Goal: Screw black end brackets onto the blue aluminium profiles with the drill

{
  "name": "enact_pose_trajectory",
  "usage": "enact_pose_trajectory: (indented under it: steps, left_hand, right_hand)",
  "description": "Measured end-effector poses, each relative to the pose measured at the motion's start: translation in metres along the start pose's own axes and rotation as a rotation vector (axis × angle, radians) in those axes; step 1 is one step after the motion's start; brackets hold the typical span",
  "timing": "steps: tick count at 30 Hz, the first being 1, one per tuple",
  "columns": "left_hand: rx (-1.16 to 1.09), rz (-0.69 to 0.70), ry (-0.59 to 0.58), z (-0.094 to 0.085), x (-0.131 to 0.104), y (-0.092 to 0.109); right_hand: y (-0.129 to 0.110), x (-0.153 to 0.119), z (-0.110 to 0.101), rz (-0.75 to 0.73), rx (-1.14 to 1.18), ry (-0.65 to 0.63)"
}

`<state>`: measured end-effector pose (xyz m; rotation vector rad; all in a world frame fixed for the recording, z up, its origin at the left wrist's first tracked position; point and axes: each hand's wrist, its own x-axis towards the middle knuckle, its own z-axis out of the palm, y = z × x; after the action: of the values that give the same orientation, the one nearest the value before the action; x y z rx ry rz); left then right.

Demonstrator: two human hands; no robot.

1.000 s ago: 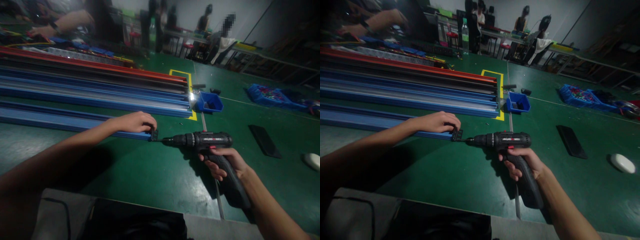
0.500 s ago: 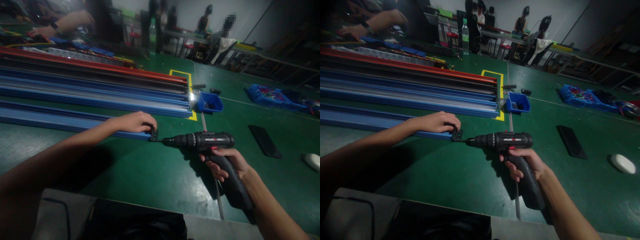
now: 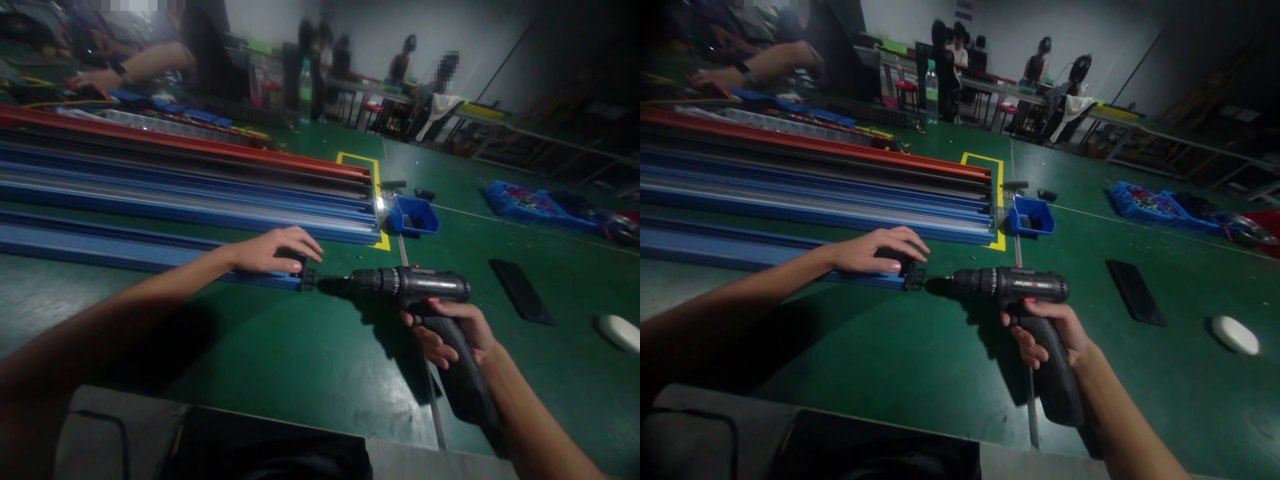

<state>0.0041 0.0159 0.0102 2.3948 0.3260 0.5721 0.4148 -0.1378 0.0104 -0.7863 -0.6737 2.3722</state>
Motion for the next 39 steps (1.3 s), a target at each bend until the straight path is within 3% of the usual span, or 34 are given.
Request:
enact_pose_trajectory:
  steps: [5,19,39]
  left_hand:
    - [0.044,0.010,-0.011,0.003,0.001,0.000]
    - [-0.003,-0.012,0.110,0.011,0.000,-0.001]
    - [0.015,0.062,0.144,0.008,0.001,0.003]
  right_hand:
    - [0.003,0.005,0.003,-0.049,0.028,-0.025]
    - [0.009,0.015,0.004,-0.086,0.079,-0.114]
    - [0.009,0.014,0.005,-0.084,0.043,-0.078]
